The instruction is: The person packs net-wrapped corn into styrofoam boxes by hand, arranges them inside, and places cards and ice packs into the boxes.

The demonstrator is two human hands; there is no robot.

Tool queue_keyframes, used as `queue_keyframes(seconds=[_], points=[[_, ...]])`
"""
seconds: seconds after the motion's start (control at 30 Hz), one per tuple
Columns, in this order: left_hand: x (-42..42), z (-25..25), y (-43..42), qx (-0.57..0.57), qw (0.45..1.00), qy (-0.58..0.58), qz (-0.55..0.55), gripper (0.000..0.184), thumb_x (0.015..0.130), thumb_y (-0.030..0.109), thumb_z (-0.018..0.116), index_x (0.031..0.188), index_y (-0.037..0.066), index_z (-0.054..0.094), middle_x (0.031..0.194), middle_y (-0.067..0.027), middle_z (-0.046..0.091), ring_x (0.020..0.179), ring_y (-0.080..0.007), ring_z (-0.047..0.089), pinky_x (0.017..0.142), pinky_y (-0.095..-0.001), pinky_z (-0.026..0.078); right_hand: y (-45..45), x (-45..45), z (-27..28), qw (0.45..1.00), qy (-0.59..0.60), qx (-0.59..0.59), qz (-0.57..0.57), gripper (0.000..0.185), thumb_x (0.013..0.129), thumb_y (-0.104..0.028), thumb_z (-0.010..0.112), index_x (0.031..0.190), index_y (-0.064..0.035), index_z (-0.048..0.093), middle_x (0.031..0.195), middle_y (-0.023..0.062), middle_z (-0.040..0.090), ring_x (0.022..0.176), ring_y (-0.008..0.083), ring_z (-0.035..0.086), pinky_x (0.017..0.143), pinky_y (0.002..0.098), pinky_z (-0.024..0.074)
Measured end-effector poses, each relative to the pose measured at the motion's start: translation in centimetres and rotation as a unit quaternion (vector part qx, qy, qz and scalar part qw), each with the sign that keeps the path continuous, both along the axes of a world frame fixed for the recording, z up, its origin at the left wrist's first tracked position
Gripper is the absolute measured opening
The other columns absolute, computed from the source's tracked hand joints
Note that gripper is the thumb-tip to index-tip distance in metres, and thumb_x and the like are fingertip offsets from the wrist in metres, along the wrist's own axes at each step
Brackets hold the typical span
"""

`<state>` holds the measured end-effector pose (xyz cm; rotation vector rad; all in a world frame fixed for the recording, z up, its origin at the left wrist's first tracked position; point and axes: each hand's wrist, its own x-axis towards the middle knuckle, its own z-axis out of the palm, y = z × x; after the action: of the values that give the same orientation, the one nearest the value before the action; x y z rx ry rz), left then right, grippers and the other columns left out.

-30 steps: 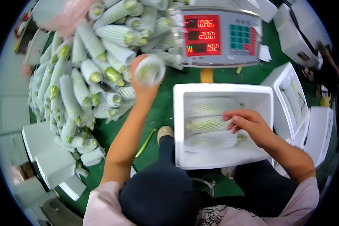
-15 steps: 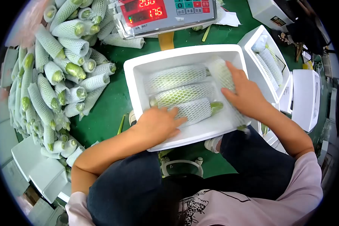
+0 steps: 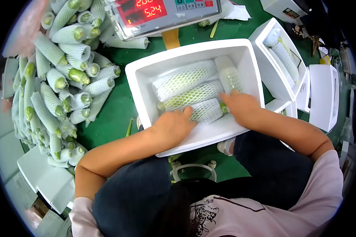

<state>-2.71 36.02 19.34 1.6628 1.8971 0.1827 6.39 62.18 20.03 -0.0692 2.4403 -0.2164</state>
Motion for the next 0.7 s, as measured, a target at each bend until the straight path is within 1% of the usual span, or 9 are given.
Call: queue_keyframes(seconds=[0.1, 0.13, 0.17, 0.23, 0.3, 0.37, 0.43, 0.57, 0.7], points=[[-0.2, 0.4, 0.1, -0.023, 0.999, -0.018, 0.037, 0.03, 0.086, 0.018, 0.06, 0.114, 0.013, 0.07, 0.111, -0.0193, 0.057, 0.081, -0.0314, 0.067, 0.067, -0.0405, 0.056, 0.2, -0.8, -2.1, 0.998, 0.041, -0.048, 0.03, 0.053, 0.08, -0.015, 0.072, 0.13, -0.0086, 0.054, 0.104, 0.021, 0.065, 0.096, 0.0405, 0.065, 0.083, 0.0482, 0.0522], [-0.4, 1.5, -0.2, 0.009, 0.999, 0.017, 0.031, 0.027, 0.086, 0.018, 0.062, 0.111, 0.012, 0.07, 0.113, -0.0167, 0.06, 0.085, -0.0319, 0.068, 0.07, -0.041, 0.057, -0.6, -3.0, 2.5, 0.998, -0.019, -0.058, 0.019, 0.032, 0.084, -0.015, 0.067, 0.112, -0.0061, 0.058, 0.099, 0.0189, 0.066, 0.095, 0.0392, 0.065, 0.083, 0.0495, 0.0518], [-0.7, 0.9, -0.9, 0.183, 0.982, 0.002, 0.046, 0.023, 0.084, 0.014, 0.063, 0.106, 0.01, 0.07, 0.106, -0.012, 0.064, 0.08, -0.029, 0.068, 0.067, -0.0401, 0.056, -0.3, -3.2, 3.0, 0.992, 0.088, -0.089, 0.014, 0.034, 0.085, -0.02, 0.067, 0.115, -0.0063, 0.057, 0.1, 0.0199, 0.067, 0.094, 0.039, 0.065, 0.081, 0.0491, 0.0526], [-3.4, 4.3, -2.4, 0.436, 0.883, 0.008, 0.173, 0.018, 0.082, 0.006, 0.063, 0.099, 0.008, 0.068, 0.094, -0.0099, 0.065, 0.075, -0.0265, 0.065, 0.064, -0.0374, 0.054, -0.9, -5.2, 4.4, 0.993, 0.101, 0.028, -0.061, 0.044, 0.087, -0.026, 0.067, 0.124, -0.0081, 0.052, 0.099, 0.0198, 0.065, 0.087, 0.0389, 0.067, 0.074, 0.0507, 0.0536], [-9.4, 3.7, -5.9, 0.482, 0.783, 0.098, 0.38, 0.011, 0.078, 0.004, 0.063, 0.089, 0.005, 0.065, 0.084, -0.0103, 0.062, 0.067, -0.0271, 0.059, 0.062, -0.0416, 0.052, -0.5, -4.6, 1.3, 0.993, 0.084, 0.061, -0.048, 0.046, 0.088, -0.025, 0.067, 0.125, -0.0062, 0.05, 0.096, 0.0211, 0.065, 0.084, 0.0409, 0.067, 0.074, 0.0519, 0.0534], [-16.6, 1.1, -9.5, 0.338, 0.734, 0.03, 0.588, 0.014, 0.077, 0.001, 0.064, 0.09, 0.006, 0.067, 0.082, -0.0097, 0.063, 0.07, -0.029, 0.061, 0.064, -0.0411, 0.052, -0.4, -5.4, 0.7, 0.99, 0.104, 0.069, -0.062, 0.046, 0.087, -0.025, 0.069, 0.125, -0.0042, 0.05, 0.097, 0.0227, 0.065, 0.085, 0.0419, 0.066, 0.074, 0.052, 0.0534], [-20.5, -4.1, -12.1, 0.345, 0.767, 0.161, 0.516, 0.017, 0.08, -0.004, 0.06, 0.095, 0.002, 0.066, 0.083, -0.0121, 0.063, 0.074, -0.0299, 0.063, 0.067, -0.0396, 0.051, 1.8, -5.6, 0.0, 0.993, 0.1, 0.016, -0.057, 0.048, 0.086, -0.022, 0.07, 0.126, -0.0039, 0.051, 0.103, 0.0229, 0.065, 0.085, 0.0426, 0.066, 0.076, 0.0516, 0.0527], [-24.4, 0.0, -12.1, 0.433, 0.683, 0.374, 0.453, 0.038, 0.077, 0.003, 0.067, 0.115, 0.007, 0.062, 0.112, -0.0183, 0.062, 0.107, -0.0386, 0.058, 0.089, -0.0452, 0.048, -0.4, -7.2, 3.8, 0.997, 0.055, 0.034, -0.053, 0.048, 0.084, -0.017, 0.071, 0.127, -0.0049, 0.053, 0.112, 0.0197, 0.065, 0.086, 0.0397, 0.067, 0.076, 0.0463, 0.0536], [-33.1, 0.8, -13.0, 0.258, 0.727, 0.461, 0.439, 0.059, 0.069, 0.015, 0.08, 0.123, 0.008, 0.058, 0.125, -0.0191, 0.058, 0.121, -0.0401, 0.053, 0.101, -0.0466, 0.044, -3.2, -8.3, 7.3, 0.978, 0.128, -0.154, -0.06, 0.053, 0.081, -0.012, 0.073, 0.131, -0.008, 0.054, 0.108, 0.0164, 0.064, 0.086, 0.0353, 0.067, 0.072, 0.0458, 0.0534]])
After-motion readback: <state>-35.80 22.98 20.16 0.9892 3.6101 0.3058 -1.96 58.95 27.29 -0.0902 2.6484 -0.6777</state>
